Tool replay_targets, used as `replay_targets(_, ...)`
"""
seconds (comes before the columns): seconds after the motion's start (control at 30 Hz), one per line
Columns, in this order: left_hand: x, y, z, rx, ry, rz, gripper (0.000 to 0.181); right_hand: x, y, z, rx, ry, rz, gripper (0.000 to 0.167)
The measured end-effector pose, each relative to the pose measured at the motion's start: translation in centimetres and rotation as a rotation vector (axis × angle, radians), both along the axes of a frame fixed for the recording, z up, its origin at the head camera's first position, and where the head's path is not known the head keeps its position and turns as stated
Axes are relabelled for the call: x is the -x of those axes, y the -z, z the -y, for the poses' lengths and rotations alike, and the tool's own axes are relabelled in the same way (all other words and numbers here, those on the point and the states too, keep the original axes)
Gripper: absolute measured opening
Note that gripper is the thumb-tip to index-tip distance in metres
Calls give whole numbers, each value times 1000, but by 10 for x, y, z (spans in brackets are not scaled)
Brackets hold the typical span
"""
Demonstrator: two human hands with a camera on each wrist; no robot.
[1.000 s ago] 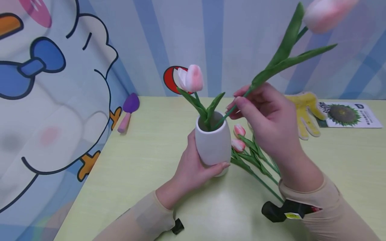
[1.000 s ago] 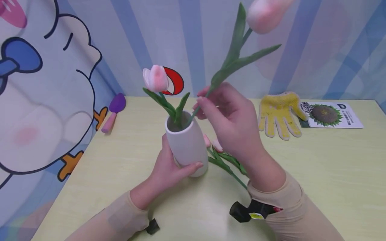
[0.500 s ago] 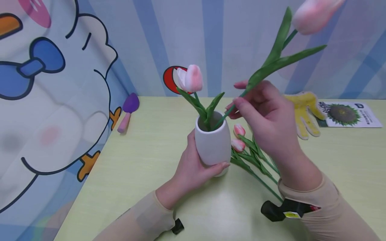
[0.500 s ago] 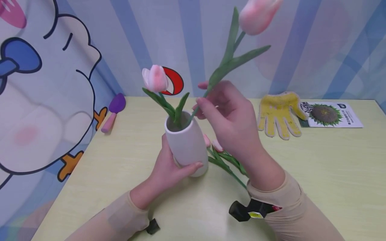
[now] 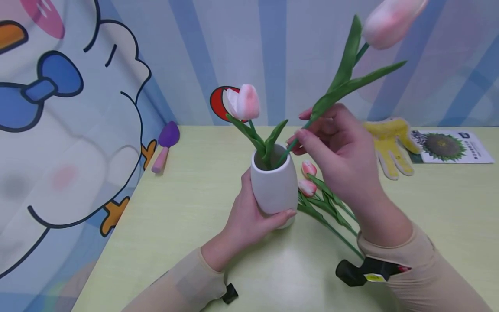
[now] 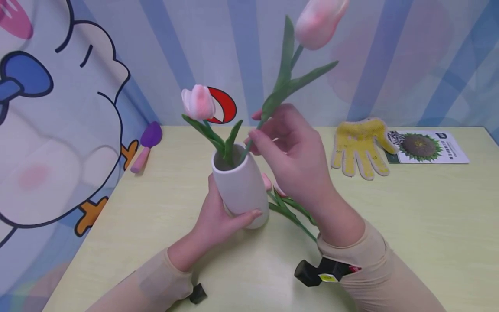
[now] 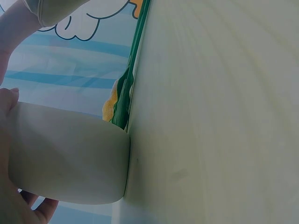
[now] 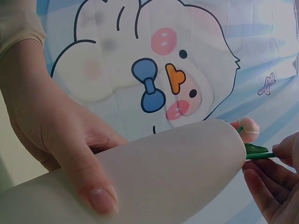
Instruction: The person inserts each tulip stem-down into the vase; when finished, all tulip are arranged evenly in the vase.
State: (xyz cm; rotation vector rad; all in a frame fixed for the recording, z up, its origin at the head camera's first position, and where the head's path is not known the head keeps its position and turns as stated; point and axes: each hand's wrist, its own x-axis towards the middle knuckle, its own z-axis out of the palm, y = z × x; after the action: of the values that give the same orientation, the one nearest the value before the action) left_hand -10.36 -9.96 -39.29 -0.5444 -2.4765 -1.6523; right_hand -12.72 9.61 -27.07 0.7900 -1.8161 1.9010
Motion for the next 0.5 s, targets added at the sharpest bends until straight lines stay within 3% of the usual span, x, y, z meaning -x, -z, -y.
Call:
replay_targets(0.27,0,0,0,7,5,-22,113,-1,0,5,-1,66,25,20)
replay_targets(0.5,0,0,0,-3,13,-19,112,-2,3,8,-88,118,15,20)
